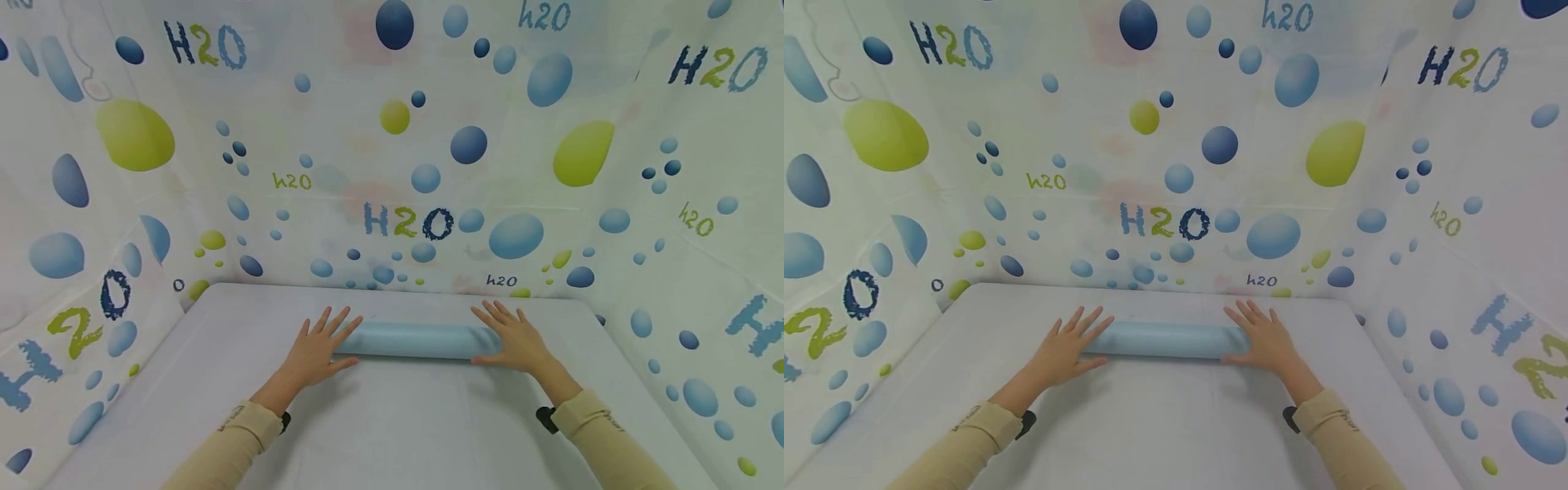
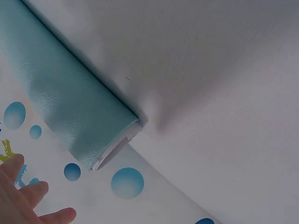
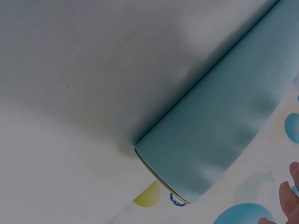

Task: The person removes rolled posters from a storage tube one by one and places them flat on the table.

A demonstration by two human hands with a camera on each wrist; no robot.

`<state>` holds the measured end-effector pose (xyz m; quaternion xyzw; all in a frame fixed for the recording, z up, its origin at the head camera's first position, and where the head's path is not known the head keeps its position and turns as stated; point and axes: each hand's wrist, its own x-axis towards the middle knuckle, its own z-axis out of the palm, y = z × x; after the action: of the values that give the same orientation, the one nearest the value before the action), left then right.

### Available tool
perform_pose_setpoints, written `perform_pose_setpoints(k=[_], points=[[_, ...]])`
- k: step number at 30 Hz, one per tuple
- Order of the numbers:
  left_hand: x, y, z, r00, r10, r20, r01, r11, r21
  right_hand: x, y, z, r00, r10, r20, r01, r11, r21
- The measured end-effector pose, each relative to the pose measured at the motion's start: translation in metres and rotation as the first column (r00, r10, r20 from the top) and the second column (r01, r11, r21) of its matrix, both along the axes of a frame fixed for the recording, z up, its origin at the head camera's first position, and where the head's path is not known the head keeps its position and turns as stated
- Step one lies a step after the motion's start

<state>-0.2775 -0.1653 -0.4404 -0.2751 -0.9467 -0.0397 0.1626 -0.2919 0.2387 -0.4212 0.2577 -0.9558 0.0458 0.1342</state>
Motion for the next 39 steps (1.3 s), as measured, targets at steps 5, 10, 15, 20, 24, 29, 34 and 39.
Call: perform_pose_setpoints(k=[5,10,15,20,24,29,34,39], points=[[-0.001,0.001,0.000,1.000,0.010,0.009,-0.010,1.000,-0.003,-0.002,0.001,-0.004,1.000,0.000,0.001,0.000,1.000,-0.018],[-0.002,0.001,-0.002,1.000,0.018,0.009,-0.017,1.000,-0.010,-0.006,0.002,-0.010,0.999,-0.016,0.030,0.017,0.999,-0.029],[-0.003,0.001,-0.005,0.999,0.034,0.003,-0.034,0.999,-0.026,-0.009,0.003,-0.016,0.999,-0.020,0.047,0.022,0.999,-0.041],[-0.004,-0.001,-0.007,0.999,0.045,-0.011,-0.045,0.999,-0.022,-0.010,0.004,-0.018,0.999,-0.011,0.044,0.013,0.998,-0.059],[-0.005,-0.002,-0.009,0.998,0.048,-0.031,-0.049,0.998,-0.033,-0.010,0.004,-0.019,0.998,-0.017,0.056,0.020,0.998,-0.063],[-0.007,-0.005,-0.013,1.000,0.022,-0.018,-0.022,1.000,-0.003,-0.012,0.004,-0.024,0.998,-0.015,0.058,0.019,0.997,-0.069],[-0.012,-0.006,-0.018,1.000,0.007,0.004,-0.007,1.000,0.024,-0.012,0.004,-0.027,0.998,0.005,0.064,0.001,0.996,-0.093],[-0.017,-0.009,-0.024,1.000,0.021,0.009,-0.021,0.999,0.033,-0.014,0.004,-0.030,0.998,0.006,0.067,0.001,0.996,-0.094]])
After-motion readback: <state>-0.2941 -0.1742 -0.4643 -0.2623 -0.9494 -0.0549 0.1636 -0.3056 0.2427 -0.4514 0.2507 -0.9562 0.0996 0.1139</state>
